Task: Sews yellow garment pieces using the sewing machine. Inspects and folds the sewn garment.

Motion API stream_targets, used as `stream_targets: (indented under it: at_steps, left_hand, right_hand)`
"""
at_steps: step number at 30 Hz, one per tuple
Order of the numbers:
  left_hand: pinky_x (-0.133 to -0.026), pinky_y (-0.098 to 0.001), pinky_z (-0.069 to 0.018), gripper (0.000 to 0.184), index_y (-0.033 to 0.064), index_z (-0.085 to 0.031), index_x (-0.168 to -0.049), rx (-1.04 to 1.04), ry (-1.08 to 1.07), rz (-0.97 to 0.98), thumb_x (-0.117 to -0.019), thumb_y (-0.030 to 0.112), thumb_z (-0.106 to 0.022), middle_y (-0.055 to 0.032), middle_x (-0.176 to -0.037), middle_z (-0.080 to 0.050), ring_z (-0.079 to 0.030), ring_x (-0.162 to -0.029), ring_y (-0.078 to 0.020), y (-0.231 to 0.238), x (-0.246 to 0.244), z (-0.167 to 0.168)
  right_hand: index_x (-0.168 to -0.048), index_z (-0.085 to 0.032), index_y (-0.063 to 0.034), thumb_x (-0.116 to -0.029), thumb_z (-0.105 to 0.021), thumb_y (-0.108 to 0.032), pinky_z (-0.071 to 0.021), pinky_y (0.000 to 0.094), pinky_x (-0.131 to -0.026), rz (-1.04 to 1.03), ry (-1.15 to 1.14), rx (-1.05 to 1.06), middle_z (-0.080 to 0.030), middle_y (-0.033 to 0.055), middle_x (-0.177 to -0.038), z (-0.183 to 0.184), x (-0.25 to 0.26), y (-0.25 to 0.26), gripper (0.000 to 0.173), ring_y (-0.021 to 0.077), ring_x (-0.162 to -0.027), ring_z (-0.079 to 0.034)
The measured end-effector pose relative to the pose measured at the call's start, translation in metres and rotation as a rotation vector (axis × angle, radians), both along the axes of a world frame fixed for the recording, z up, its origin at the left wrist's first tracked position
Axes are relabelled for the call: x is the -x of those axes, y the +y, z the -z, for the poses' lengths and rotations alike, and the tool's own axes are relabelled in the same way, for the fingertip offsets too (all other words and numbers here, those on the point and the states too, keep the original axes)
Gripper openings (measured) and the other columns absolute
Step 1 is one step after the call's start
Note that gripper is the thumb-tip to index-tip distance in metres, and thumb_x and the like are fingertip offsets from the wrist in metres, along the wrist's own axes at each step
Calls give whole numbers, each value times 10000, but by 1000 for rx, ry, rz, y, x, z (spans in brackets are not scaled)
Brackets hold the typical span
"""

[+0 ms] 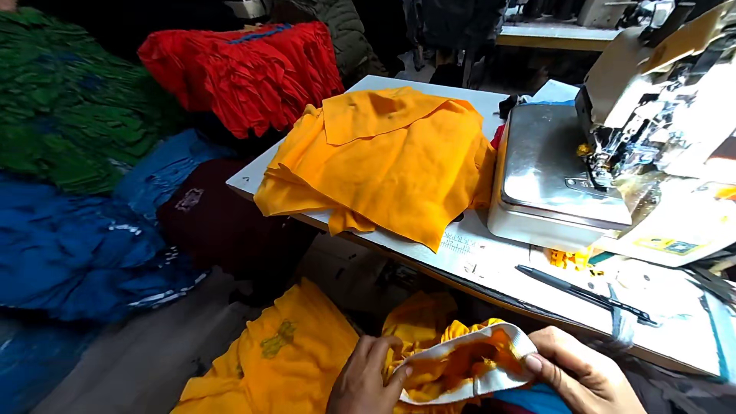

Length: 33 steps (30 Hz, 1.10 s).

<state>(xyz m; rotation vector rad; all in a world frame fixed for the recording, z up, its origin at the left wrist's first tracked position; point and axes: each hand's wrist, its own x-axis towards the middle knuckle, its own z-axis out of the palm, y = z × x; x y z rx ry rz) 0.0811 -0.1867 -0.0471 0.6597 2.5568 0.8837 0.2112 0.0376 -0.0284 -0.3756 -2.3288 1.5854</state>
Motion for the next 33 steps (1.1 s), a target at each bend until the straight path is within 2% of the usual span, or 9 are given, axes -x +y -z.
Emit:
stream_targets:
  at_steps: [5, 9, 11, 14, 18, 20, 23, 28, 33]
  left_hand:
    - [-726, -518, -520, 370, -114, -690, -988, 163, -275, 14, -1030, 241, -592, -231, -786, -669, -652, -710, -345, -8, 4, -9]
    - [-634, -219, -544, 198, 35, -627, -964, -371, -733, -311, -1056, 65, -455, 60, -741, -662, -635, -648, -13, -7, 2, -7]
    - [-751, -272, -619, 292, 93, -592, -1019, -805, -957, -446, -1086, 57, -310, 24, -859, -749, -734, -788, -72, -5, 3, -8]
    - [-892, -361, -612, 209, 136, -783, -1018, -1311, -1176, -318, -1016, 217, -590, -72, -1008, -783, -753, -964, -160, -11, 5, 0]
    - [-766, -332, -629, 367, 166, -796, -821, -1375, -1138, -412, -970, 201, -463, -44, -861, -778, -753, -846, -119, -14, 2, -22]
    - [-789, -340, -631, 294, 161, -806, -861, -1408, -1081, -381, -962, 273, -554, -45, -889, -781, -756, -871, -125, -16, 4, -29]
    - [-906, -342, -603, 330, 195, -807, -1048, -1335, -1039, -148, -889, 465, -702, -23, -1034, -780, -740, -998, -128, -16, 13, -29]
    - [-837, -241, -592, 223, 189, -586, -1076, -919, -798, -98, -934, 20, -617, 108, -979, -740, -707, -903, -13, -3, 11, -50]
    - [-880, -236, -543, 350, -12, -689, -1228, -397, -19, 1, -936, -3, -496, -62, -1106, -732, -678, -992, -44, 2, 25, -59]
  right_hand:
    - [-957, -745, 79, -963, -629, -64, -504, 151, -865, 28, 23, -23, -714, 120, -943, 5, -1, -6, 184, 29, -925, -647]
    - [-938, -735, 78, -937, -626, -12, -525, 130, -870, 104, 38, 160, -716, 37, -943, 0, -2, -10, 142, -43, -921, -647]
    - [-960, -742, -12, -964, -603, -24, -542, 164, -872, 55, 68, 339, -714, -51, -984, 12, -6, -8, 140, -41, -943, -650]
    - [-1030, -782, -245, -1015, -604, -218, -582, 217, -856, -48, 91, 875, -766, -113, -1002, 18, -8, -10, 181, -13, -920, -701]
    - [-932, -764, -157, -1038, -442, -174, -615, 347, -878, 143, 241, 1419, -781, 56, -964, -5, -6, 1, 340, 149, -933, -752]
    - [-917, -786, -97, -984, -530, -138, -617, 361, -886, 116, 303, 1527, -781, 85, -971, -15, -6, 11, 268, 170, -943, -756]
    - [-1044, -786, -112, -987, -609, -210, -591, 355, -937, -132, 167, 1519, -771, 73, -1057, -12, -1, 12, 210, 161, -1017, -734]
    - [-1264, -676, -171, -965, -674, -232, -557, 373, -991, -311, 113, 1318, -730, 41, -1207, -7, 6, 4, 306, 164, -1123, -692]
    - [-1307, -535, 60, -985, -504, -22, -573, 204, -841, -8, -24, 388, -692, 7, -1082, -38, 23, -13, 334, 7, -928, -675]
